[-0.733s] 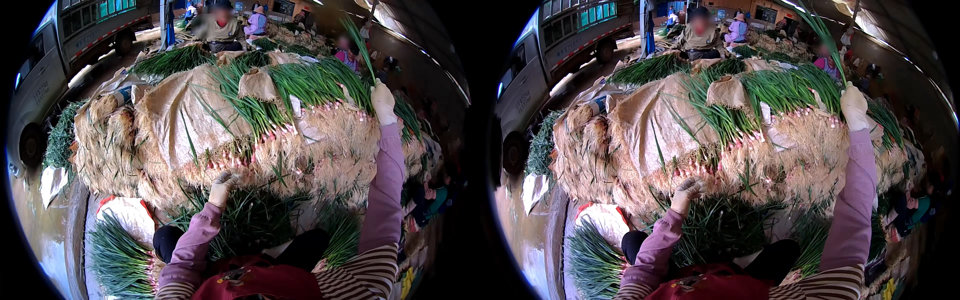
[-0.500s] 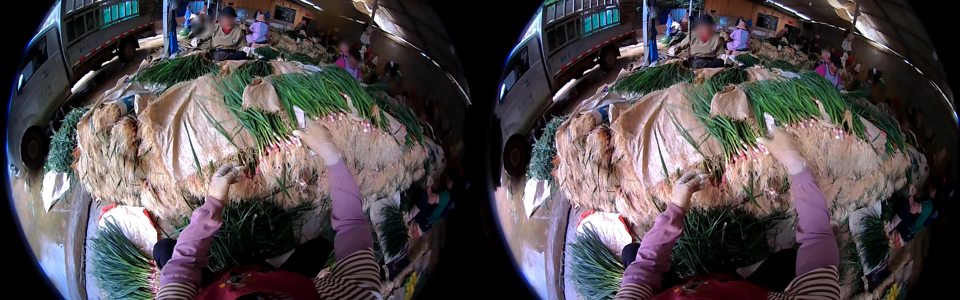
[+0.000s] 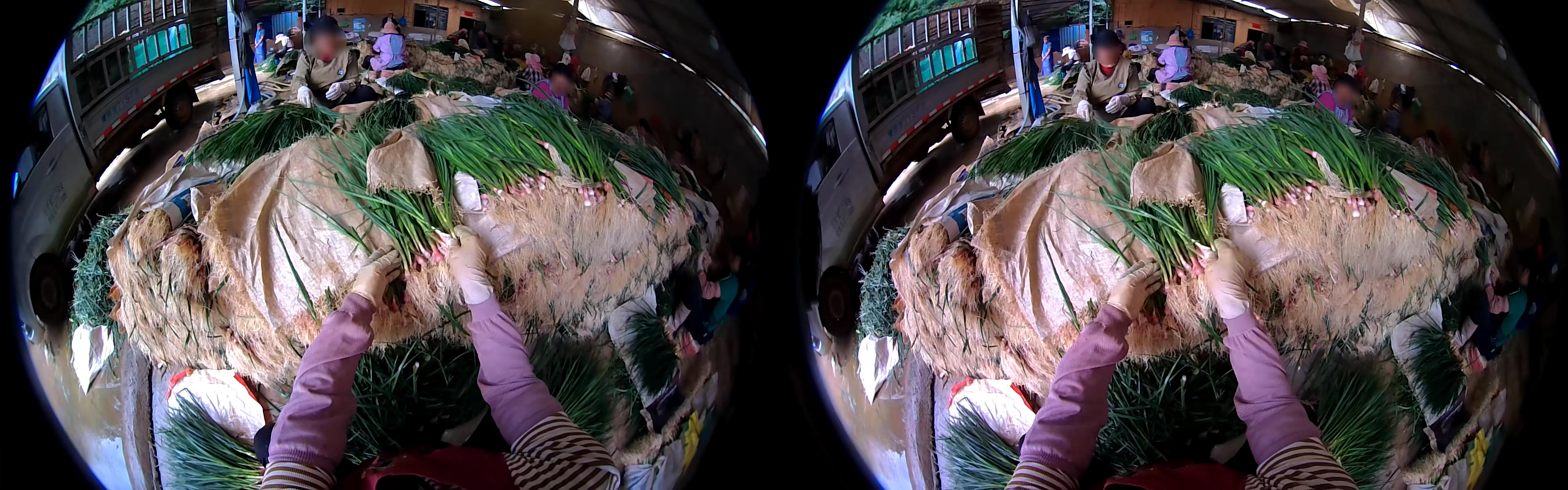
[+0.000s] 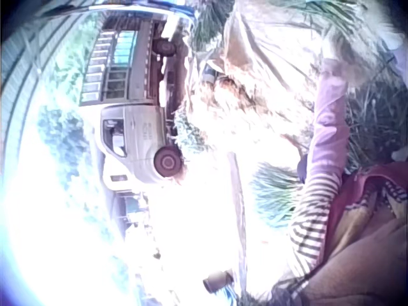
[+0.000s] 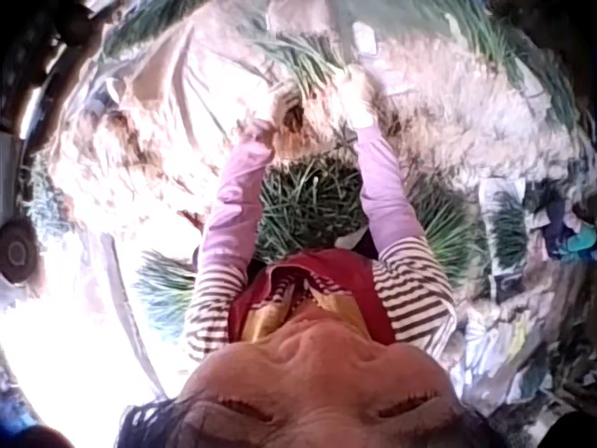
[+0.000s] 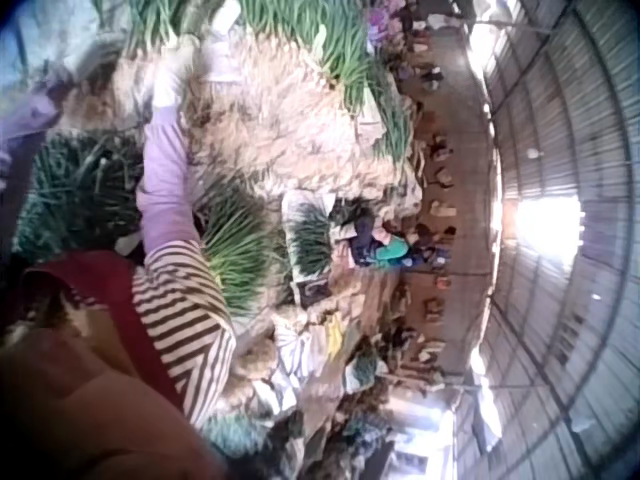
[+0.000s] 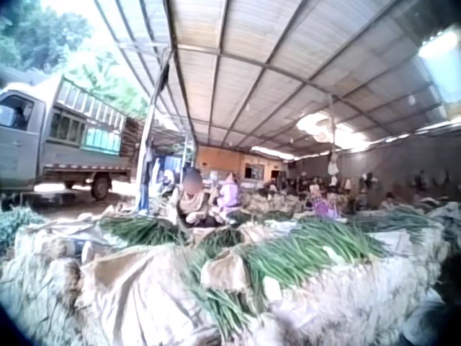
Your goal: The person sorts bundles of green onions by hand, removing outer layers and arranging them on the ground.
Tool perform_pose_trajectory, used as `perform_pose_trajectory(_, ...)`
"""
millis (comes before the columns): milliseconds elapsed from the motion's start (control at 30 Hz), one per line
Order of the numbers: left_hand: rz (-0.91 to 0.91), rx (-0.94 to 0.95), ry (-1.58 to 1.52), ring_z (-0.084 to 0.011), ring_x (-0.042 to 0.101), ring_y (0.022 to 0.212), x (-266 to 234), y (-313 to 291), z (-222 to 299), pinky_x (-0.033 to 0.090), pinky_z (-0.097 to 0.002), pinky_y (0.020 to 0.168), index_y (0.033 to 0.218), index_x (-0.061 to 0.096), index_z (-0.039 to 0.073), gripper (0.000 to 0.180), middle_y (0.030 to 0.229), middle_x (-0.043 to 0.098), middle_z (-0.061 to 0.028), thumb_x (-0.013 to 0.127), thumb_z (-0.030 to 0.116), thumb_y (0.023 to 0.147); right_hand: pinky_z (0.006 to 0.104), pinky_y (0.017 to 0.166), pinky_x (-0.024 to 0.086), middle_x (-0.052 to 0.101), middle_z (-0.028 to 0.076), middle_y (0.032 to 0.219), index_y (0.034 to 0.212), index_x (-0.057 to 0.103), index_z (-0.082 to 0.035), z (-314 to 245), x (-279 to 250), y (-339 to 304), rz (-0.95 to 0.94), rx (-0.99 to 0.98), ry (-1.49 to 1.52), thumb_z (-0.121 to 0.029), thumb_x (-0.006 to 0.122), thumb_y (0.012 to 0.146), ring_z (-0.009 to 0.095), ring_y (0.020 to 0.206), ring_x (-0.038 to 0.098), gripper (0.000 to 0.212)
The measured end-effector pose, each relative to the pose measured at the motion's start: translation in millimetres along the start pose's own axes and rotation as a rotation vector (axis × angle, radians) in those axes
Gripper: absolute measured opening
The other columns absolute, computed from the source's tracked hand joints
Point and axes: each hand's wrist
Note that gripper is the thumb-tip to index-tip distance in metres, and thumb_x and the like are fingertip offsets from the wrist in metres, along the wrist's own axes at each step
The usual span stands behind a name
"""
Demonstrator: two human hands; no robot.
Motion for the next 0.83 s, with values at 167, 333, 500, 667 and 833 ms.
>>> perform_pose_trajectory(167, -0.076, 0.014, -0.089, -0.0265, 0.043, 0.117, -21.7, 6.3, -5.8, 0.033, -0.0394, 0.099, 0.129, 0.039, 0.003, 0.066, 0.130, 0.044, -0.0118, 0.061, 0.044, 0.082, 0.0354, 0.080, 0.047, 0.059, 0.014, 0.105, 0.112, 0.057, -0.001, -10.7, 40.7, -23.1, 0.206, -0.255, 0.446, 0.001, 0.057, 0.079, 0.025, 0.096, 0.056, 0.033)
perform_pose_trajectory(333, -0.044, 0.036, -0.153, -0.0232, 0.050, 0.109, -12.9, -4.4, 3.3, 0.039, -0.0372, 0.093, 0.124, 0.044, 0.003, 0.057, 0.121, 0.052, -0.0105, 0.061, 0.039, 0.083, 0.0367, 0.091, 0.041, 0.055, 0.012, 0.119, 0.112, 0.059, -0.003, -16.3, 47.6, -35.7, -0.290, -0.604, -0.447, -0.015, 0.061, 0.078, 0.028, 0.104, 0.053, 0.036)
perform_pose_trajectory(500, 0.063, 0.020, -0.043, -0.0236, 0.055, 0.103, -3.4, 3.5, -5.1, 0.043, -0.0370, 0.089, 0.116, 0.049, 0.001, 0.034, 0.112, 0.057, -0.0088, 0.057, 0.017, 0.087, 0.0341, 0.083, 0.046, 0.062, 0.015, 0.103, 0.110, 0.058, -0.002, -9.3, 2.4, -8.2, -0.187, 0.026, 0.483, -0.024, 0.061, 0.085, 0.025, 0.091, 0.060, 0.033)
perform_pose_trajectory(667, 0.131, -0.008, 0.015, -0.0256, 0.052, 0.106, -10.7, 9.6, -7.7, 0.041, -0.0391, 0.091, 0.119, 0.047, 0.003, 0.035, 0.113, 0.055, -0.0083, 0.056, 0.018, 0.088, 0.0351, 0.084, 0.047, 0.057, 0.019, 0.111, 0.125, 0.036, 0.004, -14.7, 4.9, 15.0, -0.321, 0.241, -0.667, -0.025, 0.070, 0.077, 0.026, 0.089, 0.062, 0.066)
perform_pose_trajectory(833, 0.010, -0.125, 0.022, -0.0241, 0.041, 0.118, 3.8, -4.3, 17.1, 0.034, -0.0445, 0.096, 0.123, 0.045, 0.007, 0.059, 0.124, 0.046, -0.0079, 0.067, 0.039, 0.079, 0.0339, 0.073, 0.053, 0.036, 0.016, 0.132, 0.119, 0.036, -0.002, 22.3, 60.6, 9.1, -0.307, 0.285, 0.886, 0.020, 0.050, 0.072, 0.029, 0.121, 0.044, 0.054)
Point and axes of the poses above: each hand's wrist, its own y-axis towards the middle knuckle, its own x-axis out of the palm, z = x × y
